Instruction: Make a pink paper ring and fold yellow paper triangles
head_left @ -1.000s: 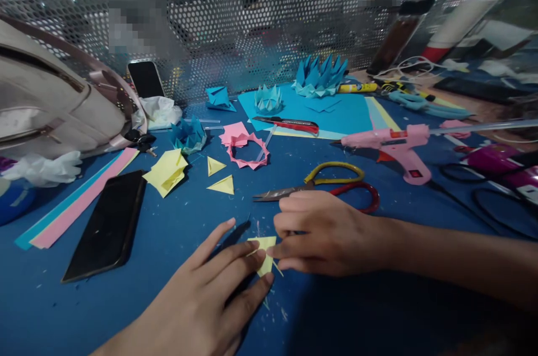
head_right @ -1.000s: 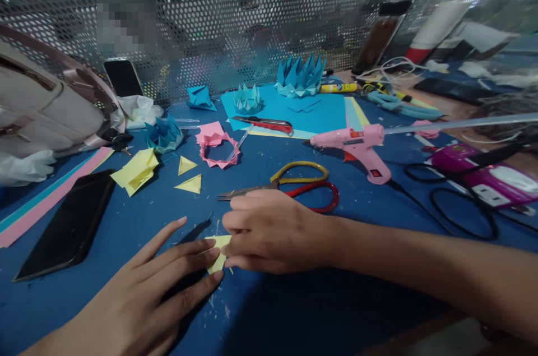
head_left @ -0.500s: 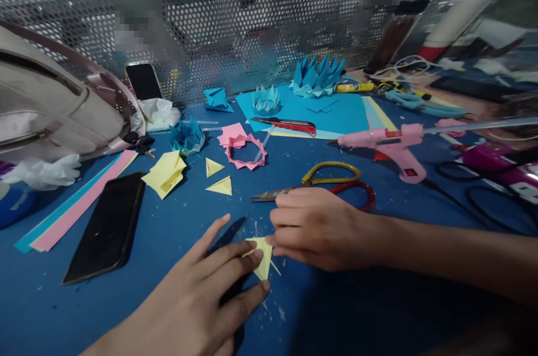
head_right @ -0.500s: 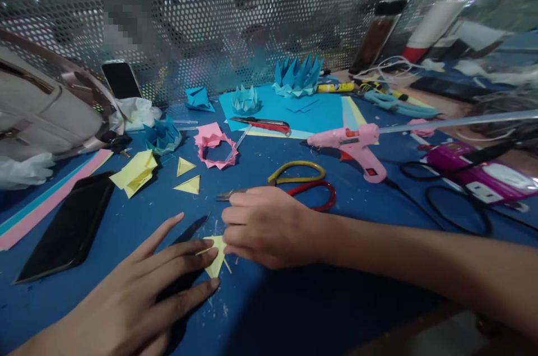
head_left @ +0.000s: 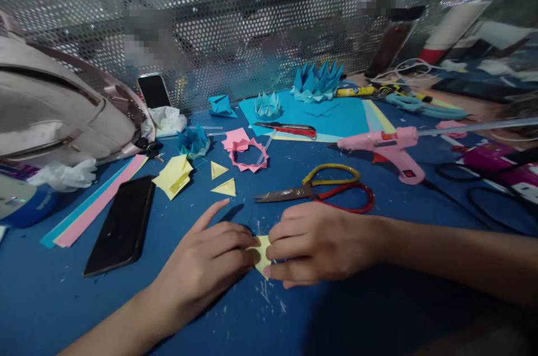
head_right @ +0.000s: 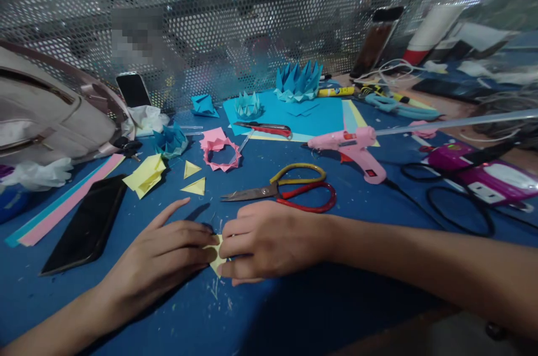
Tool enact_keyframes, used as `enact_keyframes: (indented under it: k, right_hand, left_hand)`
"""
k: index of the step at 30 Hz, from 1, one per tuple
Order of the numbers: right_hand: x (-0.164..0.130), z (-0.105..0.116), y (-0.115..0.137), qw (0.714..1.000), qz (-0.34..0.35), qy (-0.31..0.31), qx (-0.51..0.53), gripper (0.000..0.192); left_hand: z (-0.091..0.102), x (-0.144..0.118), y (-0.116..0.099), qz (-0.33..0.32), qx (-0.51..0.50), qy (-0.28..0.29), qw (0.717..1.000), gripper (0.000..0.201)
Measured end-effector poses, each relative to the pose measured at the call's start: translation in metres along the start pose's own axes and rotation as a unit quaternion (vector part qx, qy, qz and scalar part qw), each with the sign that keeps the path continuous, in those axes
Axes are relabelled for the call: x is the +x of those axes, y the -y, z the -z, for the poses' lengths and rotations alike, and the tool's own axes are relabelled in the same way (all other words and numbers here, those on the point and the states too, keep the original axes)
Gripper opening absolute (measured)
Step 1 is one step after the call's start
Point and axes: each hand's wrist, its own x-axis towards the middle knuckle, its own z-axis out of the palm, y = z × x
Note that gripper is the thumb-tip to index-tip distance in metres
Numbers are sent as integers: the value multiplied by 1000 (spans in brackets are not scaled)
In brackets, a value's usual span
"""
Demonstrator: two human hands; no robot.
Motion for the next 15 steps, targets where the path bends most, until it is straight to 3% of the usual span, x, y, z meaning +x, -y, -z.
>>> enact_keyframes:
  k: [15]
  right_hand:
    - [0, -2, 3, 999, -24, -20, 23, 19]
  left_hand:
    - [4, 14, 8, 82, -59, 60, 993, 6]
